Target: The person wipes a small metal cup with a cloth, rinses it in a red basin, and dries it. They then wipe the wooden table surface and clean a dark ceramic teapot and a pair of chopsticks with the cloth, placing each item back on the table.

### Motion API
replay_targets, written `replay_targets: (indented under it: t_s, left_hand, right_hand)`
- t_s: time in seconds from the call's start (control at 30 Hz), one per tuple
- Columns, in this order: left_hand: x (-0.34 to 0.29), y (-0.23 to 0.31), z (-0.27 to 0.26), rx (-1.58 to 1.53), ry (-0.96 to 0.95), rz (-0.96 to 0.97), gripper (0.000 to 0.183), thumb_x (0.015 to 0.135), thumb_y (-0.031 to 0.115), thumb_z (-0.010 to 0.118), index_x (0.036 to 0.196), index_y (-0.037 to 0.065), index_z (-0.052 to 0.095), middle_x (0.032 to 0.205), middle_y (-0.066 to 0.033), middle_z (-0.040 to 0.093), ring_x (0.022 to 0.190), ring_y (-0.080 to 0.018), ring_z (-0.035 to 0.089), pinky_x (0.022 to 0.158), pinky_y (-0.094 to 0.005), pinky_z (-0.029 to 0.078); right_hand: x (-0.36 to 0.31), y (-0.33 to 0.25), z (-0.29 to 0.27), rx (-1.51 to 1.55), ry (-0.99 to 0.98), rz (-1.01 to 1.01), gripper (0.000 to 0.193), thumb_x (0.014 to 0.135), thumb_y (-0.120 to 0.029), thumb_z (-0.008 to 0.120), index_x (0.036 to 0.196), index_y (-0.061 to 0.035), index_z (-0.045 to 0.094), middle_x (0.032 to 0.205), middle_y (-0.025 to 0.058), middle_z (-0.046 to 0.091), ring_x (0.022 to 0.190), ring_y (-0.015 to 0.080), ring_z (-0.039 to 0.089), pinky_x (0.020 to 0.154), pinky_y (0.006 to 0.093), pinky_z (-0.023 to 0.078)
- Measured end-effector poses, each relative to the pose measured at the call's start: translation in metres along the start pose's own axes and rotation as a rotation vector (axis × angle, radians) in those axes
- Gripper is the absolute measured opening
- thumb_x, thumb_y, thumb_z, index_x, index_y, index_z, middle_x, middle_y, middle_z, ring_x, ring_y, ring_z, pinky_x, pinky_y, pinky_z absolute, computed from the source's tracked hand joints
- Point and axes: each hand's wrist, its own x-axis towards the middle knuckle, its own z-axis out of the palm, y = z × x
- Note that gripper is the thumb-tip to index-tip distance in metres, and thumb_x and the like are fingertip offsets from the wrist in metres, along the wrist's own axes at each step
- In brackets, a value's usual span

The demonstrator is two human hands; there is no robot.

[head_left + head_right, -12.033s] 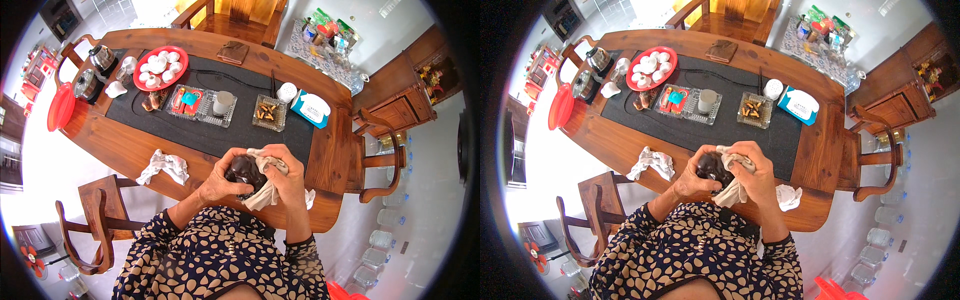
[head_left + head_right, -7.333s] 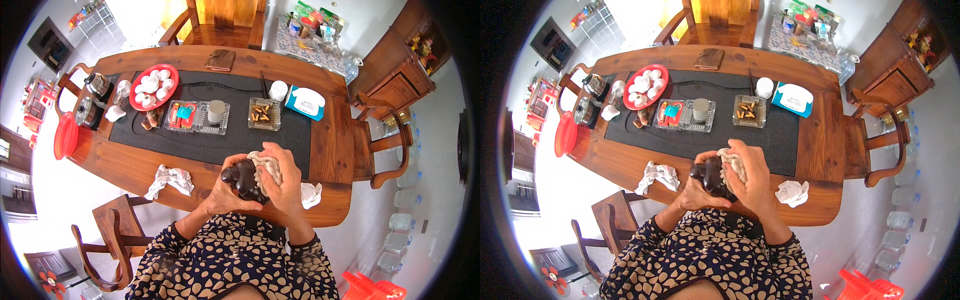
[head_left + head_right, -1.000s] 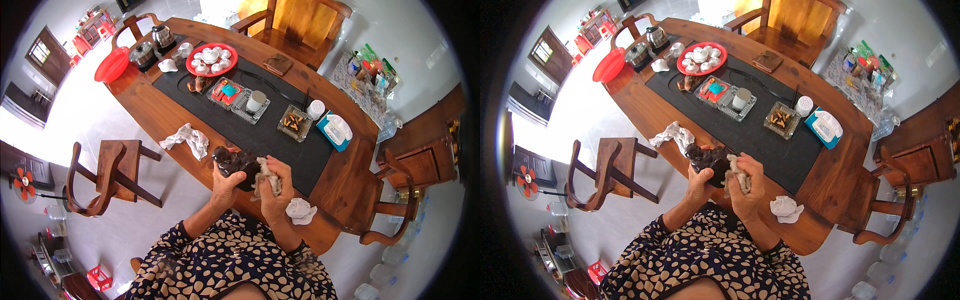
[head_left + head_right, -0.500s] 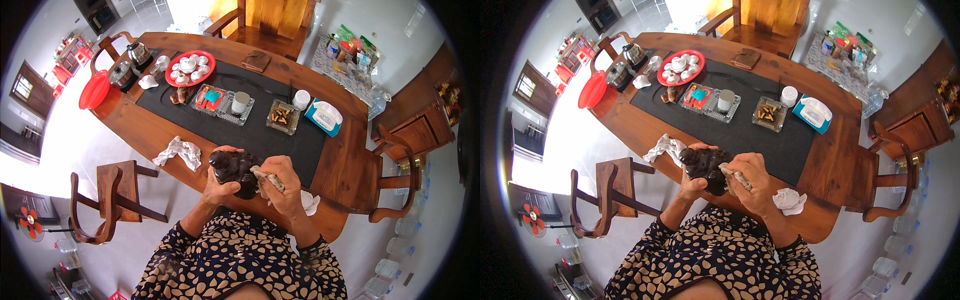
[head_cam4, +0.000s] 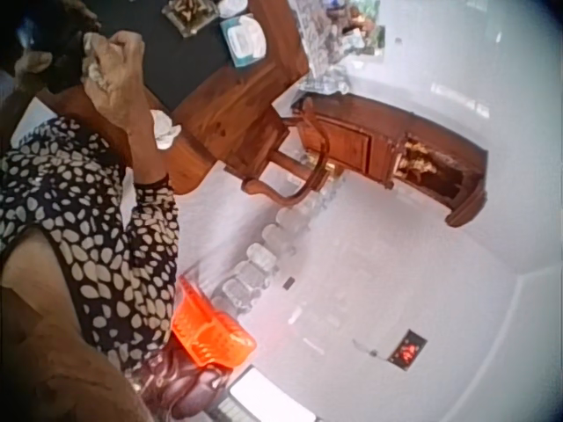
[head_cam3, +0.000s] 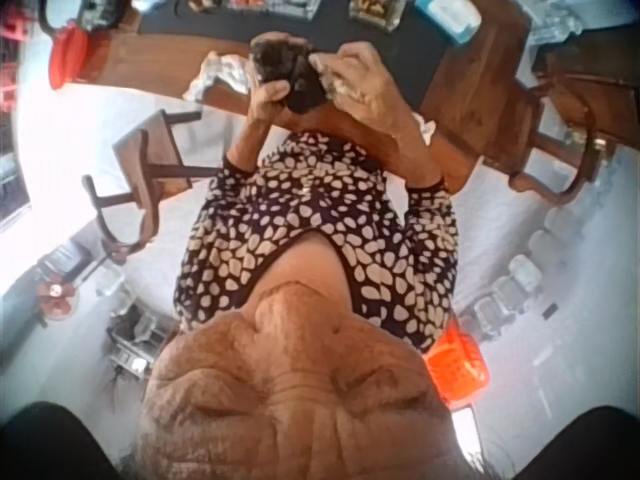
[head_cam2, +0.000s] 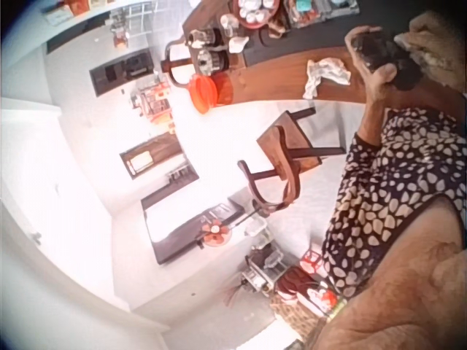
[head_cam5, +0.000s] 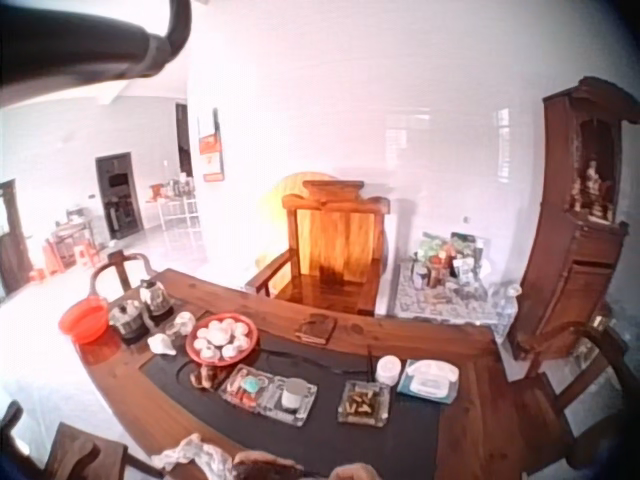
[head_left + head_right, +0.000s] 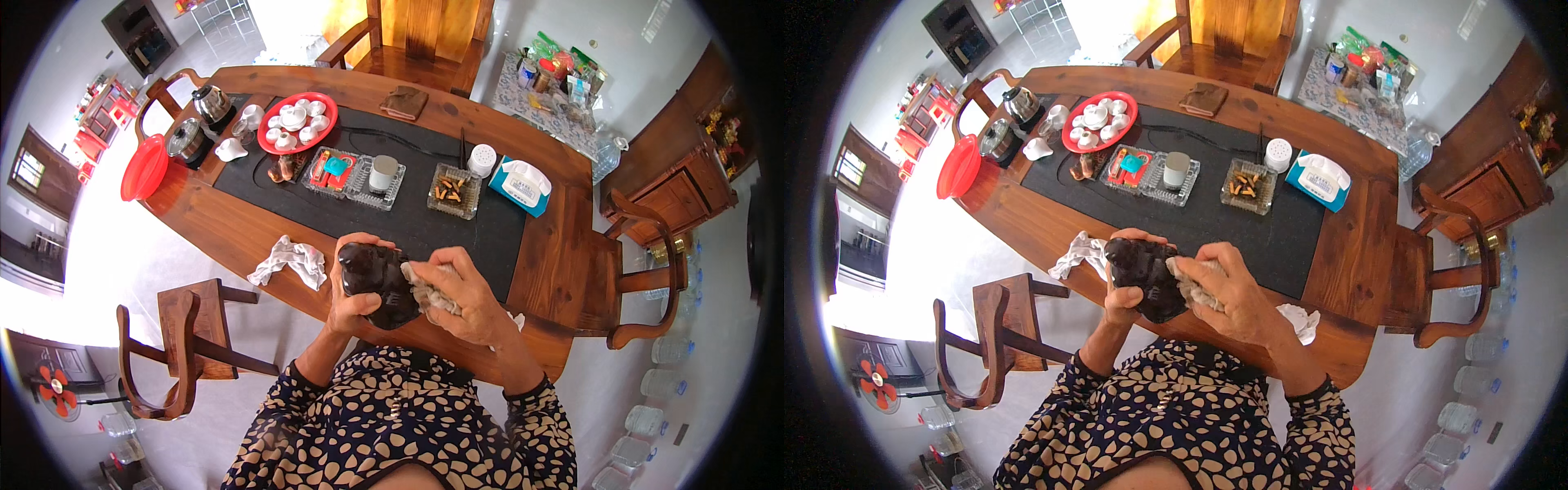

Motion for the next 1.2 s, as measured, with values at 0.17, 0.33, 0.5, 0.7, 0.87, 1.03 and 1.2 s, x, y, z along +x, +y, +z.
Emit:
replay_targets:
  t_s: [0.17,0.33,0.5,0.7,0.87,1.03,1.2]
  left_hand:
    - [-0.006,-0.004,0.004,-0.031,-0.052,-0.06,0.073,0.062,0.026,0.07,0.122,0.005,0.035,0.115,-0.0195,0.055,0.103,-0.0272,0.059,0.089,-0.0388,0.05]
    - [-0.009,-0.006,0.014,-0.063,-0.083,-0.041,0.072,0.069,0.036,0.07,0.122,0.003,0.035,0.113,-0.0168,0.054,0.101,-0.0252,0.059,0.088,-0.0377,0.049]
    - [-0.01,-0.003,0.014,-0.032,-0.092,-0.002,0.07,0.069,0.036,0.069,0.121,0.002,0.036,0.111,-0.0144,0.053,0.102,-0.024,0.057,0.089,-0.037,0.048]
    - [-0.013,-0.008,0.013,-0.025,-0.114,-0.033,0.068,0.07,0.034,0.068,0.121,0.002,0.037,0.113,-0.0177,0.054,0.102,-0.0263,0.059,0.088,-0.0381,0.05]
    - [-0.018,-0.01,0.016,-0.082,-0.064,-0.069,0.067,0.073,0.04,0.067,0.12,0.002,0.037,0.113,-0.0206,0.055,0.103,-0.0286,0.059,0.089,-0.0398,0.05]
    - [-0.022,-0.011,0.016,-0.073,-0.043,-0.09,0.065,0.083,0.053,0.055,0.118,0.001,0.04,0.111,-0.0168,0.055,0.099,-0.0239,0.06,0.086,-0.036,0.05]
    - [-0.02,-0.006,0.017,0.057,-0.028,-0.15,0.056,0.084,0.049,0.05,0.113,0.002,0.046,0.104,-0.0104,0.057,0.095,-0.0161,0.056,0.084,-0.0294,0.046]
  right_hand:
    - [-0.006,-0.008,-0.015,0.117,-0.025,-0.014,0.038,0.076,0.002,0.063,0.113,-0.0041,0.064,0.103,0.0074,0.049,0.089,0.0172,0.055,0.077,0.0291,0.048]
    - [0.016,-0.008,-0.001,0.039,0.182,0.014,0.036,0.076,-0.003,0.065,0.112,-0.0059,0.064,0.1,0.0095,0.047,0.09,0.0225,0.055,0.077,0.032,0.048]
    - [0.017,-0.008,-0.004,0.016,-0.091,0.051,0.04,0.076,-0.005,0.066,0.115,-0.0022,0.062,0.105,0.0117,0.044,0.098,0.0248,0.051,0.084,0.0344,0.046]
    - [0.004,-0.016,-0.009,-0.022,-0.09,0.101,0.031,0.076,-0.005,0.067,0.107,-0.0014,0.063,0.104,0.0111,0.045,0.097,0.0246,0.052,0.083,0.0347,0.047]
    - [-0.013,-0.014,-0.014,0.085,-0.18,0.119,0.03,0.076,-0.006,0.068,0.106,-0.0033,0.064,0.103,0.0093,0.047,0.095,0.022,0.053,0.079,0.0343,0.048]
    - [0.0,-0.018,-0.014,0.091,0.093,-0.013,0.036,0.072,-0.002,0.069,0.107,-0.0079,0.065,0.106,0.0084,0.048,0.097,0.0205,0.053,0.08,0.0351,0.048]
    - [0.003,-0.02,0.0,0.006,-0.157,-0.172,0.048,0.063,0.005,0.072,0.107,-0.0137,0.066,0.115,0.01,0.043,0.111,0.0292,0.042,0.092,0.0398,0.043]
